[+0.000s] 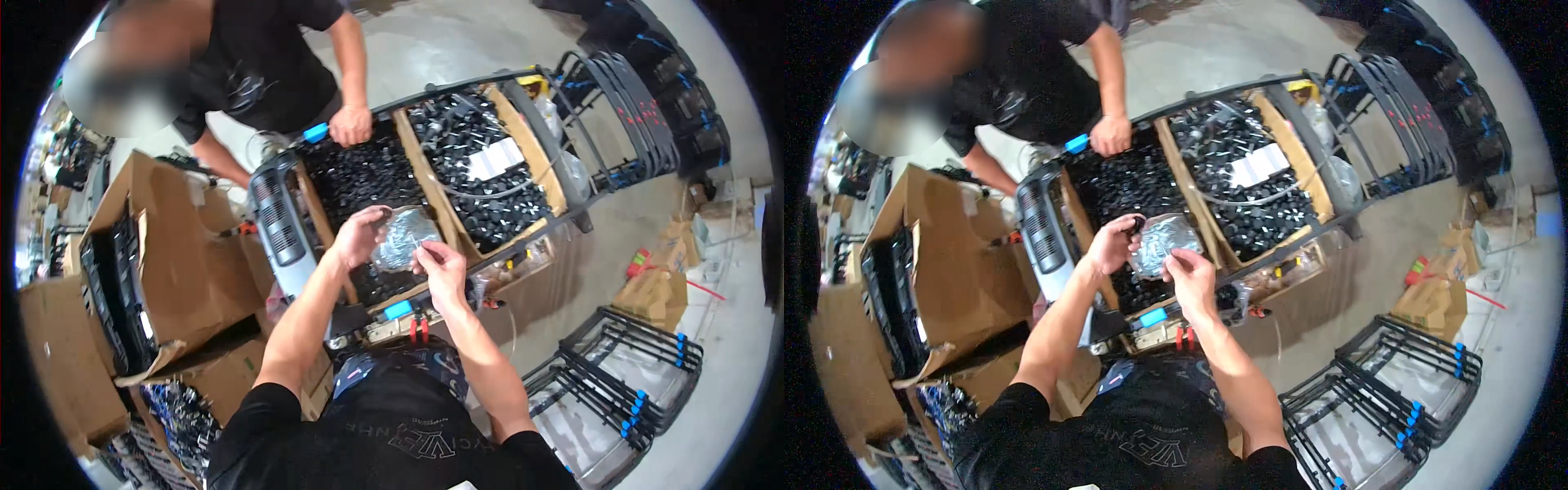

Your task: Assembling plastic components using an electric screwdriver and manual fastening.

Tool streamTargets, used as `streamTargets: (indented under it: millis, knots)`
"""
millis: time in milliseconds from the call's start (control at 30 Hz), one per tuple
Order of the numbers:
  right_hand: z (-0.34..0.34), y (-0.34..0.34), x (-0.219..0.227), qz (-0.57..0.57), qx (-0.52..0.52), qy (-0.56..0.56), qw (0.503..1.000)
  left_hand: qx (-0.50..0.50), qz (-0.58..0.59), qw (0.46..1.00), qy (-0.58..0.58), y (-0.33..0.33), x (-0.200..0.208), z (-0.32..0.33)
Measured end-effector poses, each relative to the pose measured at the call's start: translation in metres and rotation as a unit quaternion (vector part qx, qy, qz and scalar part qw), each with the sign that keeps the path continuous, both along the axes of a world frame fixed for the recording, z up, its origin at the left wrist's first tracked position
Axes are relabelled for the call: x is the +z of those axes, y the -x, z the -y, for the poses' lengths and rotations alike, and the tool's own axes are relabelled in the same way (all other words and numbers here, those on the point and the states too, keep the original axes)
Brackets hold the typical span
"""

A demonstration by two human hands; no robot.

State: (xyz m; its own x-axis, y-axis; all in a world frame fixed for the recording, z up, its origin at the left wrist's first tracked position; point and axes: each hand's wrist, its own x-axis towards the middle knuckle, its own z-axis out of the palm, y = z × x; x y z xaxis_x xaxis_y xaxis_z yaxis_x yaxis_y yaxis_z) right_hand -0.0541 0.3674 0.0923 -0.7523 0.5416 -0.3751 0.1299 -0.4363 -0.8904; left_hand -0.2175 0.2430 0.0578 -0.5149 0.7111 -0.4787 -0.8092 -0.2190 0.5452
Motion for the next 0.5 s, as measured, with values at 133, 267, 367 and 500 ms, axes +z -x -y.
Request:
streamTargets:
  millis: [133, 267, 367, 500]
  knots:
    - [0.039, 0.028, 0.016, 0.001, 0.076, 0.021, 0.997, 0.044, -0.013, 0.999, -0.013, -0.026, 0.044, 0.048]
    - [0.074, 0.039, 0.027, 0.014, 0.12, 0.028, 0.992, 0.094, -0.045, 0.994, -0.009, -0.038, 0.062, 0.085]
    - [0.096, 0.046, 0.028, 0.011, 0.15, 0.021, 0.988, 0.129, -0.07, 0.989, -0.007, -0.04, 0.06, 0.115]
    - [0.121, 0.055, 0.035, 0.001, 0.179, 0.028, 0.983, 0.153, -0.131, 0.979, 0.024, -0.042, 0.062, 0.149]
